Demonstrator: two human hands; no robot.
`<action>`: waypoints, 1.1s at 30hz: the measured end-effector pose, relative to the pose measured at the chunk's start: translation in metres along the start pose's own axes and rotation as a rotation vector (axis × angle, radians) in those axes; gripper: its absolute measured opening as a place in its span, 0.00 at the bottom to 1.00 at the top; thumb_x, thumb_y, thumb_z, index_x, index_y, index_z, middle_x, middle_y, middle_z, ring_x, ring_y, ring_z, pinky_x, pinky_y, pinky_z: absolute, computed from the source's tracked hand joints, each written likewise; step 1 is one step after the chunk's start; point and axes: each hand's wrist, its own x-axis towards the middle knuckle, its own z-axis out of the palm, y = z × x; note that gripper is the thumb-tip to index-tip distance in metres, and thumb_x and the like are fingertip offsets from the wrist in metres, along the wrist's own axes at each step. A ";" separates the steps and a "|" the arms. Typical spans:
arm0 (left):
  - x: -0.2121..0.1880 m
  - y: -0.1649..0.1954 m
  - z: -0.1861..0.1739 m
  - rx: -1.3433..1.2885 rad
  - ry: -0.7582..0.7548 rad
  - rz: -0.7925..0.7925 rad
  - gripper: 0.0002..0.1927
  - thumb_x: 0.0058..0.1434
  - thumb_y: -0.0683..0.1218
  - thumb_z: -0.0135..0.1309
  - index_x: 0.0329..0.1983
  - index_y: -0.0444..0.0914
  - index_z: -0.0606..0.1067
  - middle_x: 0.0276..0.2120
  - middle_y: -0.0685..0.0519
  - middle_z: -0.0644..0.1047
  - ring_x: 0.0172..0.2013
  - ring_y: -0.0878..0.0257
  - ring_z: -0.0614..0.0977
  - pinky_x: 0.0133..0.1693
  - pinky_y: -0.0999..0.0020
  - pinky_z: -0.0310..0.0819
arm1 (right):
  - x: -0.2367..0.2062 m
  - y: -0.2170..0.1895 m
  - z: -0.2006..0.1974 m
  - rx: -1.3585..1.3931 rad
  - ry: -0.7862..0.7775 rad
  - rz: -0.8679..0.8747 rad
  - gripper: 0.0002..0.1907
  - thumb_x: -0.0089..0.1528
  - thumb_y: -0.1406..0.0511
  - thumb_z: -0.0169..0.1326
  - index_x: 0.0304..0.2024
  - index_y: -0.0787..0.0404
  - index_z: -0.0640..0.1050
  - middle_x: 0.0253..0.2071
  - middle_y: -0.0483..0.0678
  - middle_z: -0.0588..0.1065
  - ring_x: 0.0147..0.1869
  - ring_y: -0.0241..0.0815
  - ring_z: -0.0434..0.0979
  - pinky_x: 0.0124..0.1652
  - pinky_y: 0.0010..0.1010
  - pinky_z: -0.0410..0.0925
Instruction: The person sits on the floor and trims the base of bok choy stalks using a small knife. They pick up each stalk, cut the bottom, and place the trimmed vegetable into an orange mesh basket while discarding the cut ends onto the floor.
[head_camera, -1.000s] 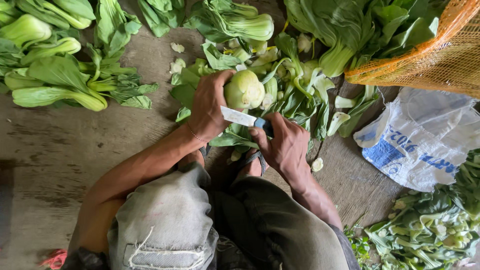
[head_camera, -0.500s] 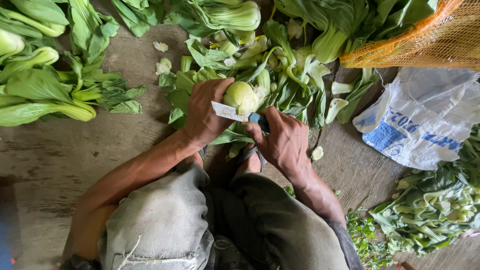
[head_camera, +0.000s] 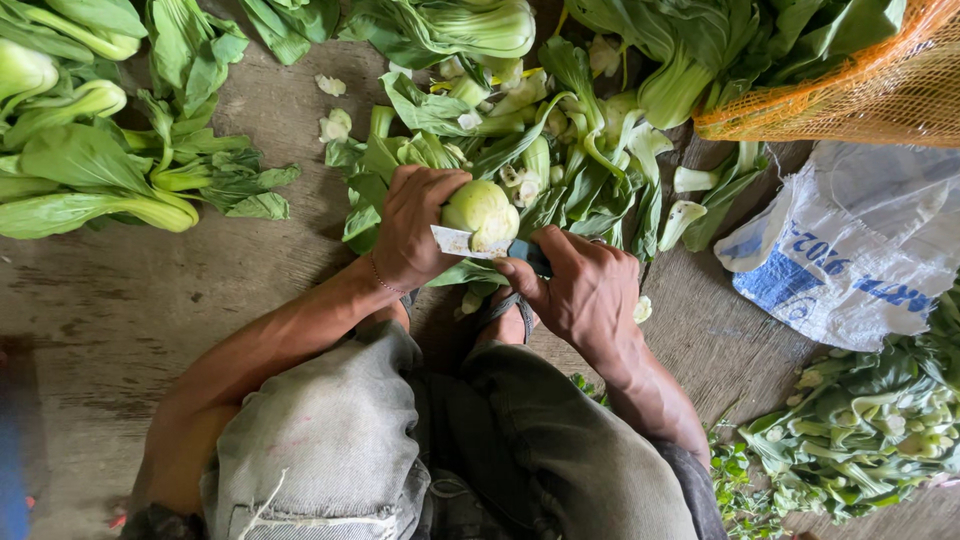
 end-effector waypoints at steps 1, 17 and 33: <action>0.000 0.000 0.000 0.000 -0.002 0.011 0.35 0.58 0.48 0.72 0.60 0.30 0.65 0.51 0.42 0.76 0.49 0.48 0.80 0.53 0.51 0.69 | -0.001 0.001 0.000 0.004 -0.001 -0.002 0.28 0.67 0.42 0.51 0.30 0.58 0.75 0.22 0.47 0.73 0.24 0.50 0.75 0.25 0.40 0.66; -0.019 -0.005 0.019 -0.060 0.010 0.176 0.37 0.57 0.51 0.78 0.60 0.36 0.67 0.50 0.48 0.77 0.48 0.57 0.82 0.52 0.58 0.74 | 0.003 0.069 0.006 -0.157 -0.076 0.355 0.28 0.74 0.45 0.47 0.28 0.56 0.74 0.15 0.43 0.69 0.14 0.42 0.65 0.16 0.41 0.60; -0.009 0.019 0.024 -0.476 -0.500 0.320 0.63 0.40 0.74 0.67 0.72 0.41 0.55 0.71 0.31 0.48 0.71 0.39 0.57 0.68 0.40 0.53 | -0.035 0.107 0.033 0.574 -0.005 0.392 0.37 0.70 0.39 0.35 0.32 0.62 0.75 0.19 0.37 0.62 0.21 0.30 0.57 0.21 0.27 0.52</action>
